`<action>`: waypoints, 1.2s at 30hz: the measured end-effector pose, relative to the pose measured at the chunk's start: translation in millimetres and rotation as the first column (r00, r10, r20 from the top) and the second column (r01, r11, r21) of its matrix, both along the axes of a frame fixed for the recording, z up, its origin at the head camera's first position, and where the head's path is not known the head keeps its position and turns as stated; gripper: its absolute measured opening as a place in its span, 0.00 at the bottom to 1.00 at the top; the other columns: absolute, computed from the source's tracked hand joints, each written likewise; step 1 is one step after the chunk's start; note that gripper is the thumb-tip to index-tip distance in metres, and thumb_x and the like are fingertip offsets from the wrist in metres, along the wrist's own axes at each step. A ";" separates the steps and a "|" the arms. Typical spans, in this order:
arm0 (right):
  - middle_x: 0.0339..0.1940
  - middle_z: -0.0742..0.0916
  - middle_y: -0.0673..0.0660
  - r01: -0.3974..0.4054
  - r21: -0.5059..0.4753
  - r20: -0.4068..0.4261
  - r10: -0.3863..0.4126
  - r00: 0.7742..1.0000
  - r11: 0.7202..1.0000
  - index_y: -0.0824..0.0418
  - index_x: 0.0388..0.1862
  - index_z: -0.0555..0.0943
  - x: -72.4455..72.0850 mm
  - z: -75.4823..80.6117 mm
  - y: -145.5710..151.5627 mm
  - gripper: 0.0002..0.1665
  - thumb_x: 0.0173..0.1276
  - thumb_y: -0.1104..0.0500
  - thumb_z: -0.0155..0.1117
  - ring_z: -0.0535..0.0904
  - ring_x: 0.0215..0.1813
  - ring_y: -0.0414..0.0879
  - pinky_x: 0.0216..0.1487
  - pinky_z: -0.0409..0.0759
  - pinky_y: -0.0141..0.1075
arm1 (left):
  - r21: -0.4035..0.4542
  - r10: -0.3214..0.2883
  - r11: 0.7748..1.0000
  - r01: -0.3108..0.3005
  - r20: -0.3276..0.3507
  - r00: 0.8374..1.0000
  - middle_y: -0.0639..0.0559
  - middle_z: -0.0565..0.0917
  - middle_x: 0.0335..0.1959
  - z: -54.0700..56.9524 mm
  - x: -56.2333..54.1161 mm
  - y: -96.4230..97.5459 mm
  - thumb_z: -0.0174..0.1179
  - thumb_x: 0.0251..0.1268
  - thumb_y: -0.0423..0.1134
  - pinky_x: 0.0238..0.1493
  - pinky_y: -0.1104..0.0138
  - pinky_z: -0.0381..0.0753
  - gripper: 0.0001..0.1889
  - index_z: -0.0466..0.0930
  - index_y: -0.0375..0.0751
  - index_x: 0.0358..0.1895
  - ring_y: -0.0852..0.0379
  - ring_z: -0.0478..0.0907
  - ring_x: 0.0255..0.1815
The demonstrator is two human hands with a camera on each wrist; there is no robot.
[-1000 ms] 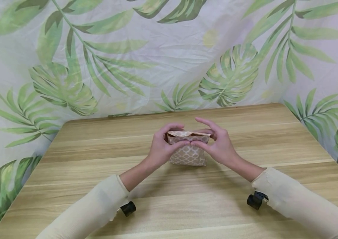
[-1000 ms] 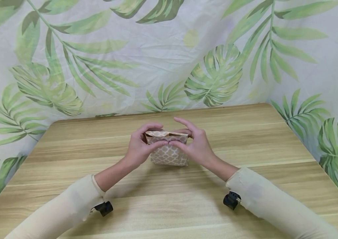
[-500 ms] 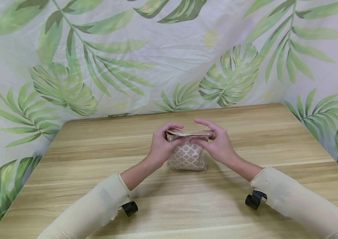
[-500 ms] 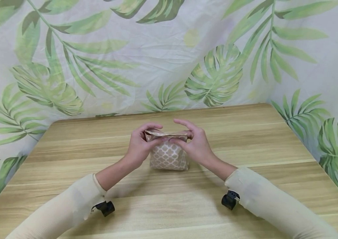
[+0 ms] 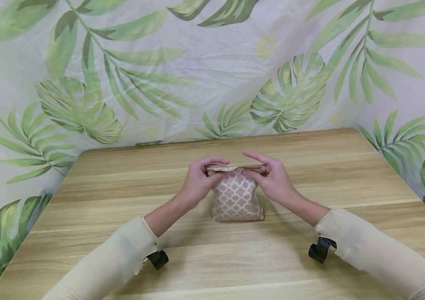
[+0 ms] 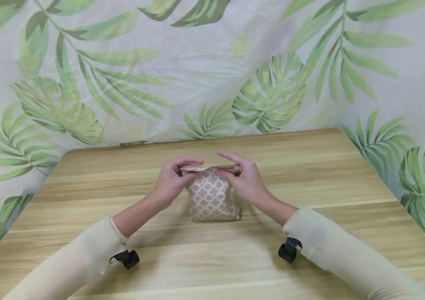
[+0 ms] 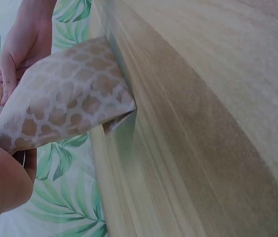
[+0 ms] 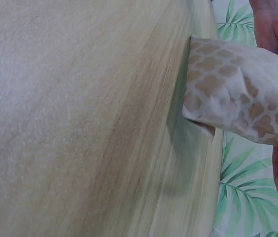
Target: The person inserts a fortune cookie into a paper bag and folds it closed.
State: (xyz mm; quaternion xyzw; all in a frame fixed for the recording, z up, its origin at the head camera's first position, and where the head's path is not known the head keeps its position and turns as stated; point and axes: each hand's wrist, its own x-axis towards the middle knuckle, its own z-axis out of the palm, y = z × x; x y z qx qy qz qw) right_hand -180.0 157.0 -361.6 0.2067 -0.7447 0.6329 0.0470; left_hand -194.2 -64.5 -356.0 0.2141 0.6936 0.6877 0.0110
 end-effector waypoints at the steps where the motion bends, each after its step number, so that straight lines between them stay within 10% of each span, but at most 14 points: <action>1: 0.46 0.89 0.73 -0.001 0.008 0.007 0.001 1.000 1.000 0.73 0.71 0.73 -0.2 0.3 0.1 0.30 0.70 0.76 0.64 0.64 0.13 0.35 0.15 0.58 0.27 | -0.009 -0.001 1.000 0.001 0.008 1.000 0.28 0.87 0.47 -0.1 -0.4 -0.6 0.64 0.63 0.16 0.31 0.76 0.82 0.14 0.81 0.18 0.51 0.68 0.87 0.35; 16: 0.46 0.89 0.73 0.007 0.030 0.077 -0.009 0.997 1.000 0.74 0.68 0.76 -0.7 -0.3 1.5 0.26 0.73 0.74 0.63 0.66 0.15 0.36 0.17 0.61 0.26 | -0.084 -0.042 0.995 0.045 0.037 0.998 0.27 0.86 0.49 -1.3 -2.9 -4.8 0.57 0.69 0.17 0.38 0.75 0.83 0.13 0.80 0.17 0.54 0.61 0.88 0.44; 24: 0.35 0.90 0.69 0.063 0.076 0.071 -0.069 0.995 0.995 0.73 0.66 0.78 -0.7 -1.5 2.1 0.23 0.73 0.72 0.64 0.61 0.13 0.36 0.15 0.59 0.26 | -0.138 -0.024 0.990 0.019 -0.038 0.999 0.31 0.89 0.43 -1.2 0.0 -9.3 0.68 0.64 0.22 0.22 0.74 0.67 0.14 0.83 0.25 0.52 0.66 0.72 0.21; 33: 0.15 0.81 0.61 0.058 0.068 0.094 -0.065 0.993 0.996 0.72 0.63 0.81 0.8 -2.1 1.4 0.20 0.74 0.69 0.65 0.63 0.14 0.37 0.16 0.61 0.27 | -0.133 -0.028 0.991 0.016 -0.087 0.996 0.30 0.88 0.41 -0.6 0.6 -9.2 0.67 0.63 0.19 0.22 0.74 0.71 0.12 0.82 0.20 0.49 0.67 0.83 0.28; 36: 0.23 0.87 0.63 0.045 0.061 0.095 -0.050 0.994 0.997 0.72 0.61 0.82 0.7 -3.3 2.7 0.19 0.73 0.69 0.65 0.66 0.16 0.37 0.16 0.63 0.27 | -0.142 -0.015 0.990 0.000 -0.107 0.994 0.30 0.89 0.40 -1.1 1.0 -8.7 0.66 0.63 0.19 0.23 0.74 0.73 0.11 0.84 0.21 0.48 0.67 0.83 0.28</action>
